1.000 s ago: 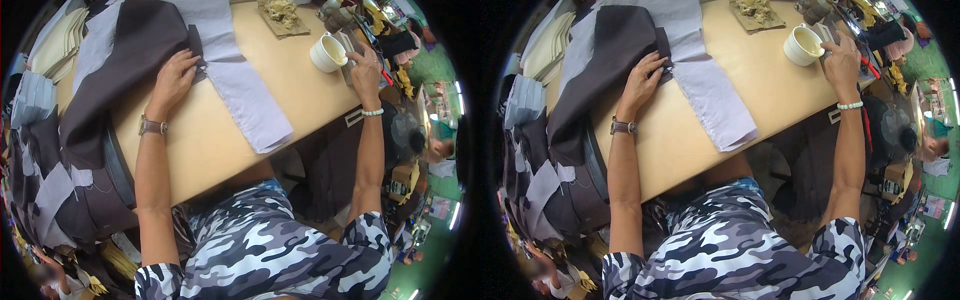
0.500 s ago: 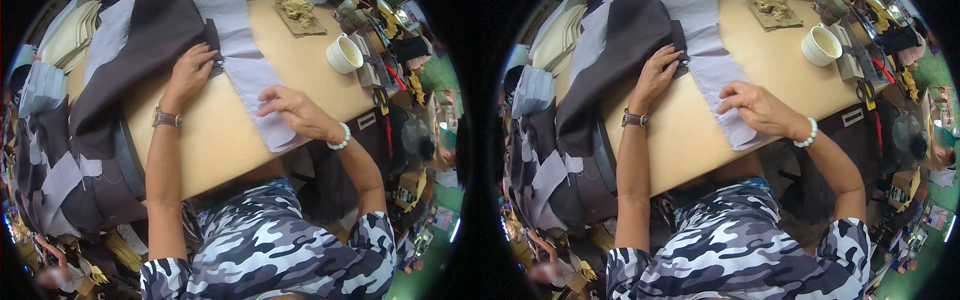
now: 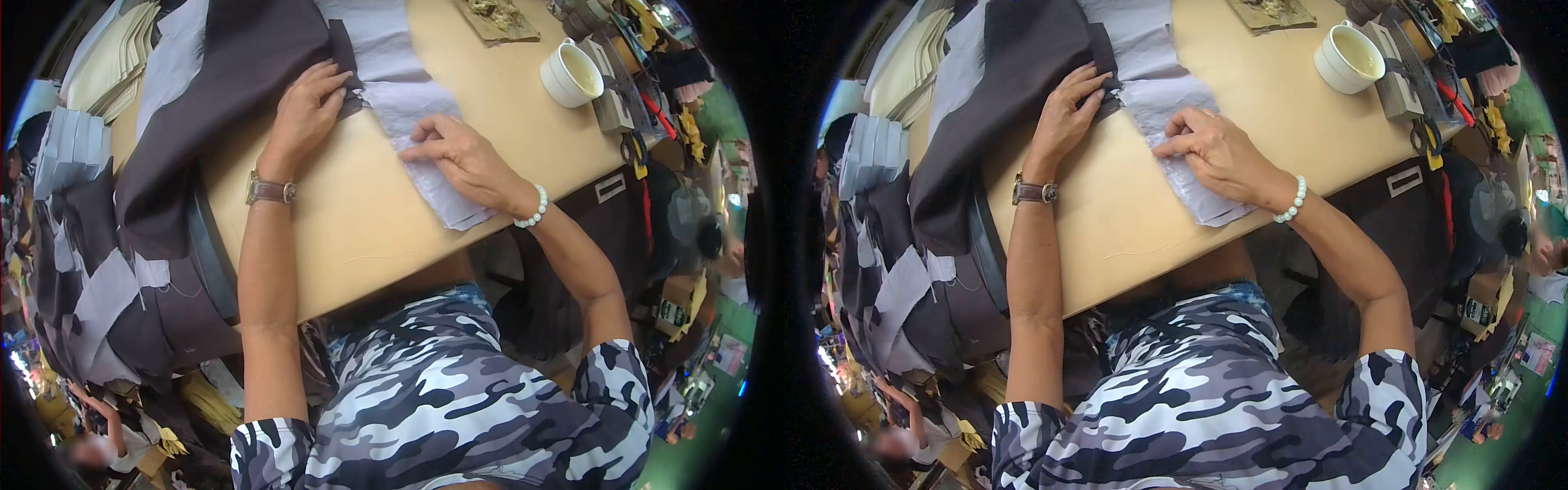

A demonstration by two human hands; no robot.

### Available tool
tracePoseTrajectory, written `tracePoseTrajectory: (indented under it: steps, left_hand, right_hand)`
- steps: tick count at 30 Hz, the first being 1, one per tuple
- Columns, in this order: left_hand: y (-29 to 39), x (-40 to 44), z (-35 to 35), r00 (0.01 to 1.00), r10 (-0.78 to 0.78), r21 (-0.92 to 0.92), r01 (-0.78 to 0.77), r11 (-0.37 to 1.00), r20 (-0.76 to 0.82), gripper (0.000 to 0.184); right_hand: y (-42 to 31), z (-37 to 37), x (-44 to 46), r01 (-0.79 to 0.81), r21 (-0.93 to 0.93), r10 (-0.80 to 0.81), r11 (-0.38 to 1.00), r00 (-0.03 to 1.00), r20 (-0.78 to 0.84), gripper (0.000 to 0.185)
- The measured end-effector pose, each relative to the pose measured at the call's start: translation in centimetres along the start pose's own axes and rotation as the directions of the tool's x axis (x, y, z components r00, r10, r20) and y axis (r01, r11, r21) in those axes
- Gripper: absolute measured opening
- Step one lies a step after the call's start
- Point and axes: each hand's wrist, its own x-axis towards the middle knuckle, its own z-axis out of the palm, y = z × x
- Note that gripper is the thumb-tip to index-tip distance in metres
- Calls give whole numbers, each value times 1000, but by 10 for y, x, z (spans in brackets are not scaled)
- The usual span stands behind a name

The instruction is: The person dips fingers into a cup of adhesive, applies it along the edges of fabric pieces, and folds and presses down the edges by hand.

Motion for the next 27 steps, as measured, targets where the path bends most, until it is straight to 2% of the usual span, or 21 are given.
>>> tracePoseTrajectory:
  steps: [4,13,16,19,22,27]
  left_hand:
    - [4,-1,-5,999,-25,10,24,1000,44,29]
    - [0,-1,-5,997,-21,18,20,1000,73,31]
    - [-1,0,-5,997,-11,32,9,999,76,31]
    - [0,0,-5,997,-14,28,12,1000,78,30]
    - [1,1,-6,997,-22,22,20,1000,77,30]
    - [3,0,-3,1000,1,9,-1,1000,10,26]
  right_hand:
    - [-1,1,-8,74,-83,-75,994,997,-6,34]
    - [-26,-13,-58,98,-28,-93,995,987,131,30]
    - [-21,-14,-50,28,123,-37,992,997,69,34]
    - [-23,-8,-39,-53,40,51,998,997,52,36]
    - [-22,-4,-43,64,-198,-52,978,997,64,36]
    - [-40,-1,-78,173,-325,-158,930,985,73,36]
